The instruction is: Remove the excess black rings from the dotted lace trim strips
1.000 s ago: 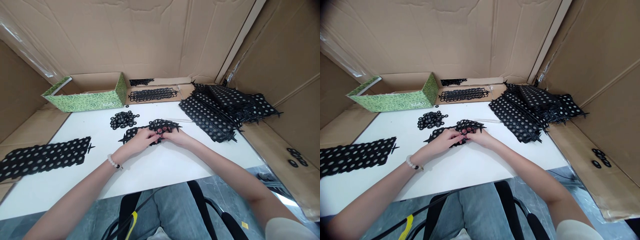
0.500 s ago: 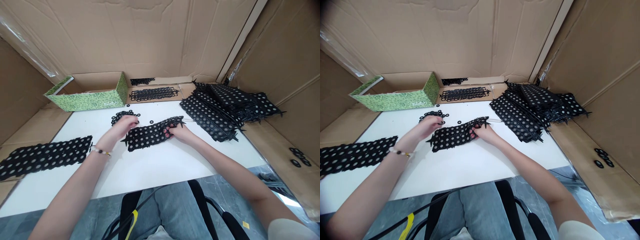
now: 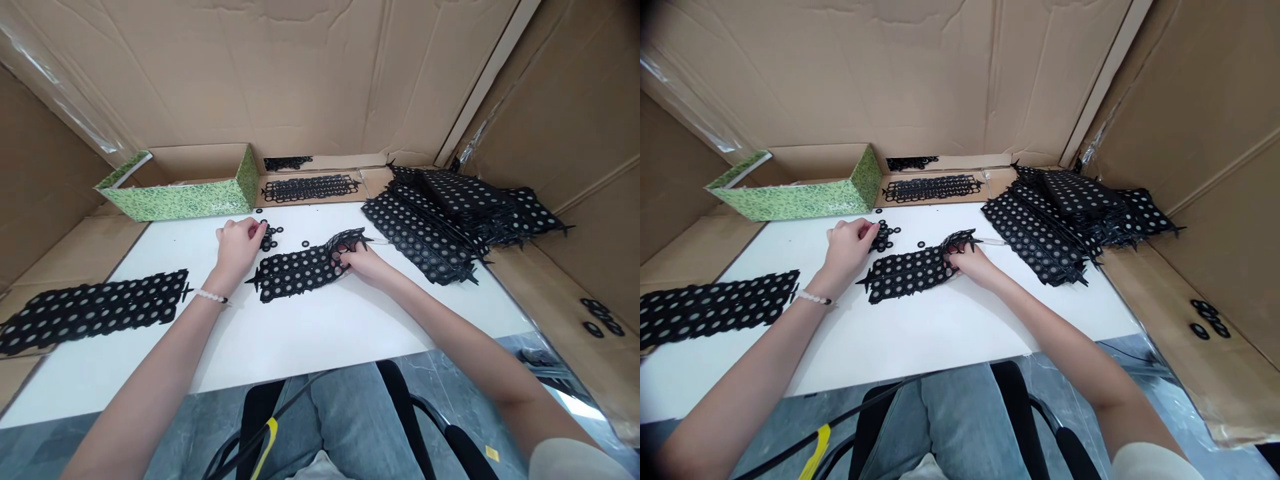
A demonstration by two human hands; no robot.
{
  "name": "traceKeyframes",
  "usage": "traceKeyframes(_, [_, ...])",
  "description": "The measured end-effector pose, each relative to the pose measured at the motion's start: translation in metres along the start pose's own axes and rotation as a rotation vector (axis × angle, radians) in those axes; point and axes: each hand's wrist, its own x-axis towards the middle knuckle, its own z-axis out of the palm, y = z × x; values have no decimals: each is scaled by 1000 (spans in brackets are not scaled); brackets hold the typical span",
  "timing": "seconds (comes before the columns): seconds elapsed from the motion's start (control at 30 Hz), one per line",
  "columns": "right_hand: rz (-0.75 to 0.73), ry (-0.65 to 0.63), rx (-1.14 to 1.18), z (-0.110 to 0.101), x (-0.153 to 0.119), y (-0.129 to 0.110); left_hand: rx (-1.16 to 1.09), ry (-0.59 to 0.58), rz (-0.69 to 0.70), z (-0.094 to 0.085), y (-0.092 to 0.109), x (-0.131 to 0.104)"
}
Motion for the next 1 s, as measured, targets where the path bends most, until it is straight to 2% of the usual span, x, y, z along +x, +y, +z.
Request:
traceKeyframes(0.1, [76, -2, 120, 1, -2, -8, -70, -59, 113, 2, 10, -5])
traceKeyframes(0.3, [34, -70, 194, 4, -8, -18, -343, -285, 384, 9, 28, -19])
traceKeyframes(0.4, [16, -79, 195, 5, -9, -18, -460, -379, 372, 11, 32, -22])
traceKeyframes(0.53, [33, -71, 247, 5, -12, -20, -579, -446, 260, 12, 34, -21])
traceKeyframes(0.7, [73, -197, 219, 5, -18, -24, -661, -419, 200, 13, 37, -19])
traceKeyframes(0.83, [46, -256, 227, 6, -20, -26, -597, -157, 220, 3, 45, -25])
traceKeyframes(0.87, [40, -259, 245, 6, -20, -26, -608, -155, 236, -2, 49, -30])
traceKeyframes(0.9, [34, -259, 264, 6, -20, -26, -646, -228, 250, -7, 53, -36])
traceKeyframes(0.93, [25, -257, 283, 6, -19, -27, -717, -387, 268, -12, 58, -43])
traceKeyframes(1.0, [9, -257, 320, 7, -19, -27, -925, -874, 233, -18, 69, -62])
